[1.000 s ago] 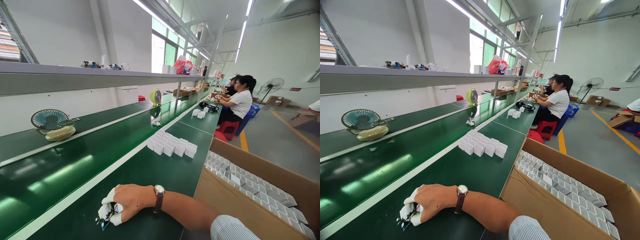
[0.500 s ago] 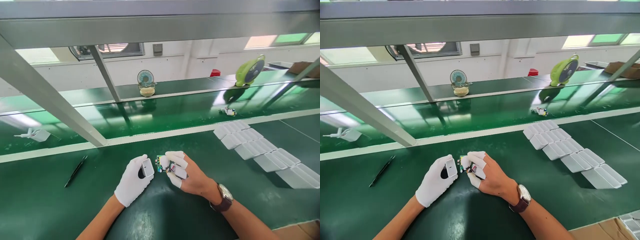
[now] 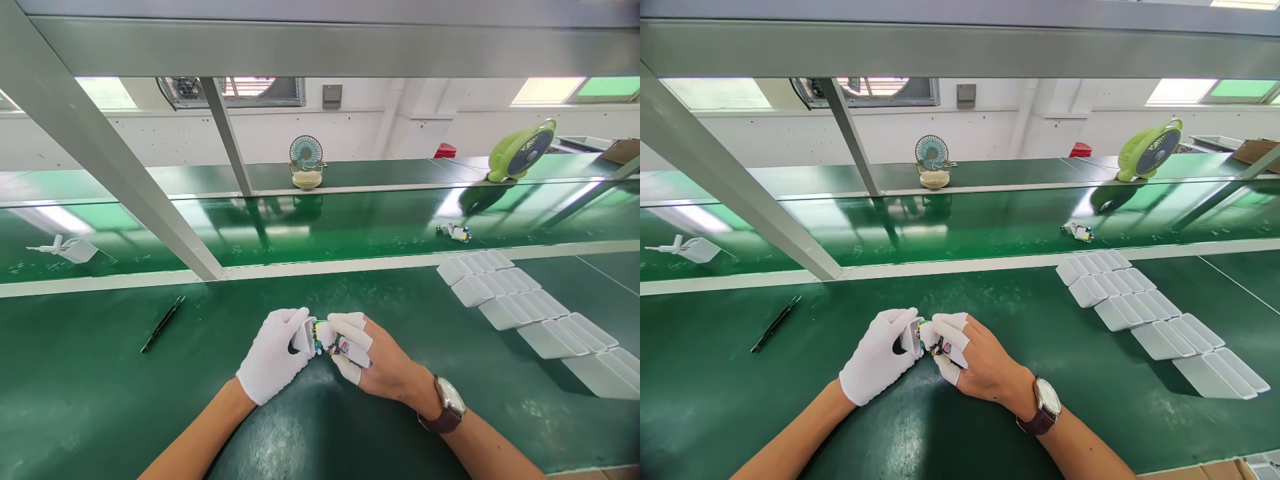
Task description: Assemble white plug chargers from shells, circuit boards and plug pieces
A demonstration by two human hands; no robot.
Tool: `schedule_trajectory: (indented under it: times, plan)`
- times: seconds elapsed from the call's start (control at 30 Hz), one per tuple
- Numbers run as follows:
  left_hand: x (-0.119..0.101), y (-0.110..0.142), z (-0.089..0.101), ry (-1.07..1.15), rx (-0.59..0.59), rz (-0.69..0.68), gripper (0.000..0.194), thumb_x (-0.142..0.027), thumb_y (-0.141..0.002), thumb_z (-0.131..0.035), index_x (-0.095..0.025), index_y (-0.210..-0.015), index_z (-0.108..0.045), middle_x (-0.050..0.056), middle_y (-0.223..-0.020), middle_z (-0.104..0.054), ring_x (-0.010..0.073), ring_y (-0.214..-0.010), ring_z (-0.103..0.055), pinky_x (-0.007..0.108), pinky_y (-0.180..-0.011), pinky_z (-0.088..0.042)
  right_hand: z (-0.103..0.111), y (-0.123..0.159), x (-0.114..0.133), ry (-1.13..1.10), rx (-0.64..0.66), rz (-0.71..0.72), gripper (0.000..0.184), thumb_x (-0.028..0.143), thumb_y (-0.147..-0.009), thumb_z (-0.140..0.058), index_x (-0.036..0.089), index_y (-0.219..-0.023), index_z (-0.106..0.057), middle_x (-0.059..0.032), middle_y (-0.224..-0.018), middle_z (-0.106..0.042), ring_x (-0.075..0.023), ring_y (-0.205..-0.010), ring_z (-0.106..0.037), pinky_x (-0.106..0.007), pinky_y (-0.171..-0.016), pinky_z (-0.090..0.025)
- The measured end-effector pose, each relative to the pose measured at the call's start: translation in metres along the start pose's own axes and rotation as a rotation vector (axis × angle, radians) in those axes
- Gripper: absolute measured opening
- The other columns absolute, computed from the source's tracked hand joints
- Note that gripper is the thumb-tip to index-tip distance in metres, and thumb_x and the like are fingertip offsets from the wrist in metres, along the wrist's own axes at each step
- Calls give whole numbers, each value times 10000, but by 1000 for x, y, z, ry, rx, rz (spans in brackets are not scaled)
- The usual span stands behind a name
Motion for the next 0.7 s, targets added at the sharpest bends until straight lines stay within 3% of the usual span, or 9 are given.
schedule_trajectory:
  times: [0.43,0.7]
  plan:
    - [-8,-2,2,-9,-20,-51,538,-110,-760,-689,-248,-1266,-570,93,-1132,-691,273,-1089,-646,418,-925,-525,-2,2,0,83,48,-2,597,124,-904,-619,220,-1462,-430,-121,-1393,-590,-248,-1158,-584,-452,-1000,-556]
    - [-14,-7,6,54,-1,-60,412,-120,-762,-665,-235,-1150,-588,30,-898,-669,220,-906,-642,378,-851,-505,-5,2,-2,108,82,-13,600,150,-921,-608,234,-1483,-416,-121,-1381,-600,-265,-1177,-588,-468,-988,-565]
Point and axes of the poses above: each hand's wrist, its own y-axis away from the middle knuckle, its own z-axis out of the back of the hand, x = y × z, the point moved 3 cm from there along -y, towards the middle knuckle
